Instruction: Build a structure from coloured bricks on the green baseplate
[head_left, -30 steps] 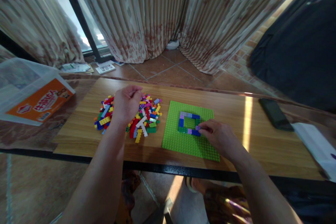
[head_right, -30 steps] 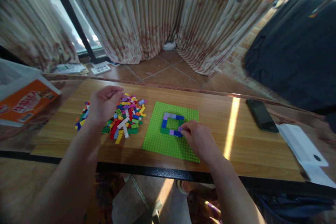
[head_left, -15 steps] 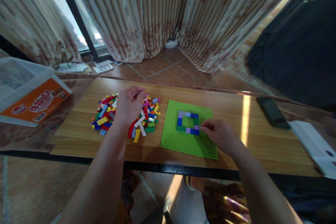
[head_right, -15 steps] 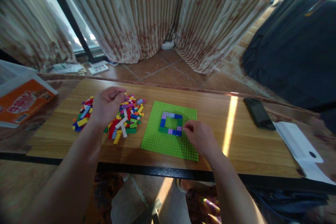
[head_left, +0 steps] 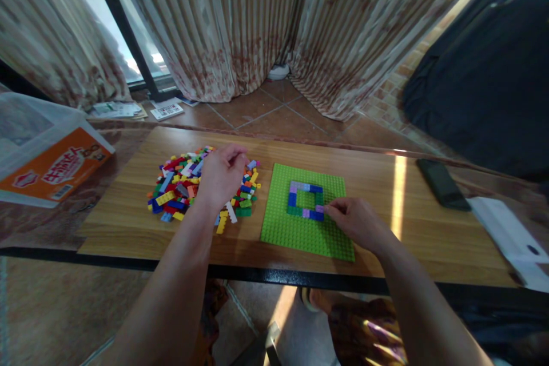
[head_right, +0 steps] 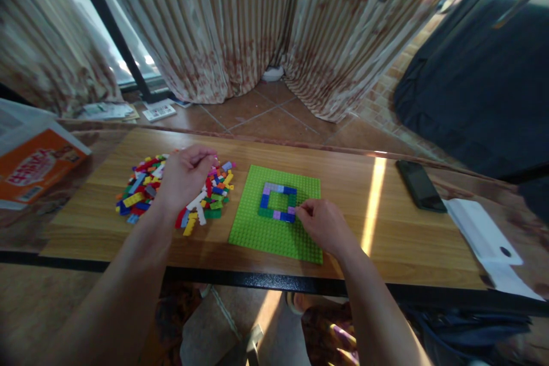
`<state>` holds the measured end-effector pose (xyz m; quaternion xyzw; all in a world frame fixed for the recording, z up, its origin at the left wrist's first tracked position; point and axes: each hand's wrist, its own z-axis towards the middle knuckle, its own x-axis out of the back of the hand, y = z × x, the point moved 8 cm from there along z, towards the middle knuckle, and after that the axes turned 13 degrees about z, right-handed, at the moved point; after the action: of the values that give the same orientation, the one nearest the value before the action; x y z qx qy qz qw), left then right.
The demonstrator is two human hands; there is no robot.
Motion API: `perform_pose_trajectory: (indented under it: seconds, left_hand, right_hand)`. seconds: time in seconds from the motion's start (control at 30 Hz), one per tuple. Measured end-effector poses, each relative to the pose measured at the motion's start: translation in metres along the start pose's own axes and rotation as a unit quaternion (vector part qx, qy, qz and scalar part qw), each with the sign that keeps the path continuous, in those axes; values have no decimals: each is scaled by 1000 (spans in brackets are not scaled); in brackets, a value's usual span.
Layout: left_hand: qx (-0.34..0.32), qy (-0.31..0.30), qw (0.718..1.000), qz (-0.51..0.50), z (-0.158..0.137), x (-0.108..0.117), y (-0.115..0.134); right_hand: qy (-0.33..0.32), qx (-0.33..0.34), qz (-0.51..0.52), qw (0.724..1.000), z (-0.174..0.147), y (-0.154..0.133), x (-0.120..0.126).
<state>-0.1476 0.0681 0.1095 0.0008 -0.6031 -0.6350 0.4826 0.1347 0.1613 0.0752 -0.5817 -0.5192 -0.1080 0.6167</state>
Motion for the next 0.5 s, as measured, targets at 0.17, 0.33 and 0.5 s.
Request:
perform_pose_trajectory:
  seconds: [0.17, 0.33, 0.5]
  left_hand:
    - [-5, -8, 1000, 17, 0, -2, 1]
    - [-11, -10, 999, 38, -1, -3, 5]
    - [-16, -10, 999, 45, -2, -5, 6]
  right_hand:
    - [5, -10, -9, 1000, 1, -1, -2]
    - [17, -39, 1, 999, 1, 0, -1]
    - [16, -68, 31, 997, 4, 6, -2]
